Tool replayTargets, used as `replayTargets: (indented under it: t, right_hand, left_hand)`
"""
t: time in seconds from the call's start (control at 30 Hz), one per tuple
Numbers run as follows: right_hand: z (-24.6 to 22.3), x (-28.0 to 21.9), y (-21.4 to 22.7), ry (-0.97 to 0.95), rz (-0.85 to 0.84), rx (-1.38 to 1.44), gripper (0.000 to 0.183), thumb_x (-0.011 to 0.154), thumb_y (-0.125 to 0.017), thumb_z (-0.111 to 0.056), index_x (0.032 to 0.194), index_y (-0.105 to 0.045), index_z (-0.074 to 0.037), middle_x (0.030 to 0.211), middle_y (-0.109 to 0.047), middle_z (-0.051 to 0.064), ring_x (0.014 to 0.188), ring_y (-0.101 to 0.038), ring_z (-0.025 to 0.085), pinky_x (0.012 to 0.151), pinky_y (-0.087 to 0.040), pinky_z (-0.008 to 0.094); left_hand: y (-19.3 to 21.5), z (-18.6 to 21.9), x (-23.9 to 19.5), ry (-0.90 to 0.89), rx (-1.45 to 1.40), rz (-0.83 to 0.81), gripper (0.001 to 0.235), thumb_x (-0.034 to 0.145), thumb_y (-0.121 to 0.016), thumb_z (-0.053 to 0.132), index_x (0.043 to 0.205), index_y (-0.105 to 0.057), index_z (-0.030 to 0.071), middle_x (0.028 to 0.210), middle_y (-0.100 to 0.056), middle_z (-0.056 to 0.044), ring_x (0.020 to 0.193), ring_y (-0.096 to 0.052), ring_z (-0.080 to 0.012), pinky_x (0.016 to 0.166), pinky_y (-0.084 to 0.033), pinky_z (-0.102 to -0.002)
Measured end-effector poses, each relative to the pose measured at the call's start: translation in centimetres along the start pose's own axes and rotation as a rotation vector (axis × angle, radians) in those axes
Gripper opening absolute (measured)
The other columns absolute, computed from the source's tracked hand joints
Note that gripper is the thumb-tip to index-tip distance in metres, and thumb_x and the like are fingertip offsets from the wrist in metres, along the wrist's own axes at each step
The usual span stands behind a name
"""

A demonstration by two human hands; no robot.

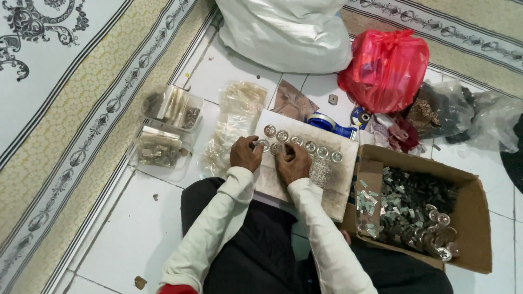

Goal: Manually assembling small metal hardware components by joining bases and stems on a template board.

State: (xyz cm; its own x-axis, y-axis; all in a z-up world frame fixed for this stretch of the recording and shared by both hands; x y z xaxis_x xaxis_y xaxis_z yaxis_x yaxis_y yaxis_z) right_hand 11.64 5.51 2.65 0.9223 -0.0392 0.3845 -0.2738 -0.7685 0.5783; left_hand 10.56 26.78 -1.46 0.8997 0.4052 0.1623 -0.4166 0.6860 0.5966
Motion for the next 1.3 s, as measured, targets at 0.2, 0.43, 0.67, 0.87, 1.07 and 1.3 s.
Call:
replayTargets:
  t: [0.2, 0.43, 0.67, 0.87, 1.07, 1.3]
  right_hand:
    - [1.1, -0.4, -1.2, 0.072, -0.030, -0.013, 0.045, 0.065, -0.091, -0.029, 0.104, -0.076, -0.011, 0.087, -0.069, 0.012, 0.086, -0.070, 0.034, 0.083, -0.059, 0.047]
    - [2.0, -0.2, 1.6, -0.027, -0.032, 0.105, 0.045, 0.071, -0.086, -0.021, 0.111, -0.072, -0.006, 0.087, -0.066, 0.017, 0.084, -0.069, 0.039, 0.080, -0.059, 0.048]
    - [9.9, 1.1, 17.3, -0.061, -0.010, 0.086, 0.027, 0.083, -0.078, -0.004, 0.109, -0.075, -0.004, 0.081, -0.069, 0.016, 0.076, -0.072, 0.036, 0.069, -0.060, 0.043]
    - [24.5, -1.5, 34.5, -0.227, -0.028, -0.304, 0.021, 0.088, -0.075, -0.011, 0.110, -0.078, -0.012, 0.093, -0.075, 0.012, 0.090, -0.074, 0.033, 0.072, -0.062, 0.043]
    - [32.1, -6.5, 44.2, -0.585, -0.316, -0.952, 0.017, 0.091, -0.071, -0.018, 0.101, -0.071, -0.005, 0.101, -0.075, 0.019, 0.100, -0.074, 0.037, 0.083, -0.063, 0.050]
    - [46.5, -12.2, 43.8, -0.760, -0.588, -1.095, 0.019, 0.093, -0.063, -0.021, 0.108, -0.074, -0.015, 0.109, -0.076, 0.012, 0.107, -0.074, 0.033, 0.086, -0.063, 0.047]
  left_hand:
    - [-1.9, -1.2, -0.4, -0.097, 0.108, 0.006, 0.033, 0.075, -0.087, 0.030, 0.104, -0.078, 0.017, 0.083, -0.065, -0.007, 0.081, -0.073, -0.0303, 0.074, -0.062, -0.044]
    - [-1.0, 1.7, -1.0, -0.267, 0.044, 0.041, 0.031, 0.076, -0.087, 0.023, 0.103, -0.078, 0.013, 0.081, -0.066, -0.011, 0.075, -0.071, -0.0343, 0.071, -0.060, -0.046]
    - [-7.9, 16.3, -6.1, -0.602, -0.153, 0.051, 0.023, 0.082, -0.088, 0.019, 0.101, -0.078, 0.013, 0.076, -0.064, -0.006, 0.065, -0.066, -0.0269, 0.064, -0.055, -0.038]
    - [-22.5, 29.1, -15.8, -0.588, -0.332, -0.374, 0.017, 0.084, -0.079, 0.006, 0.101, -0.074, 0.007, 0.083, -0.067, -0.011, 0.079, -0.071, -0.0322, 0.071, -0.059, -0.041]
    - [-36.3, 35.2, -27.2, -0.670, -0.160, -0.755, 0.019, 0.090, -0.071, 0.006, 0.109, -0.072, 0.007, 0.104, -0.067, -0.016, 0.089, -0.073, -0.0387, 0.068, -0.063, -0.048]
    - [-46.5, 35.8, -36.9, -1.008, 0.205, -0.951, 0.039, 0.084, -0.079, 0.001, 0.121, -0.071, 0.009, 0.145, -0.048, -0.017, 0.121, -0.063, -0.0414, 0.079, -0.066, -0.052]
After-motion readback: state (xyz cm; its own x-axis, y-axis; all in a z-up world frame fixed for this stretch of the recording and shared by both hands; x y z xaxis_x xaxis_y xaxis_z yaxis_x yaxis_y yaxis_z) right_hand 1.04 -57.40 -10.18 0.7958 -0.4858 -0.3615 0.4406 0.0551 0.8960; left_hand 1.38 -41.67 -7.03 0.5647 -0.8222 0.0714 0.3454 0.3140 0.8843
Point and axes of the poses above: each hand's wrist, its own x-axis towards the middle knuckle, its own y-axis out of the back of the hand, z = x × y, the point moved 10 cm from there along x, towards the middle knuckle
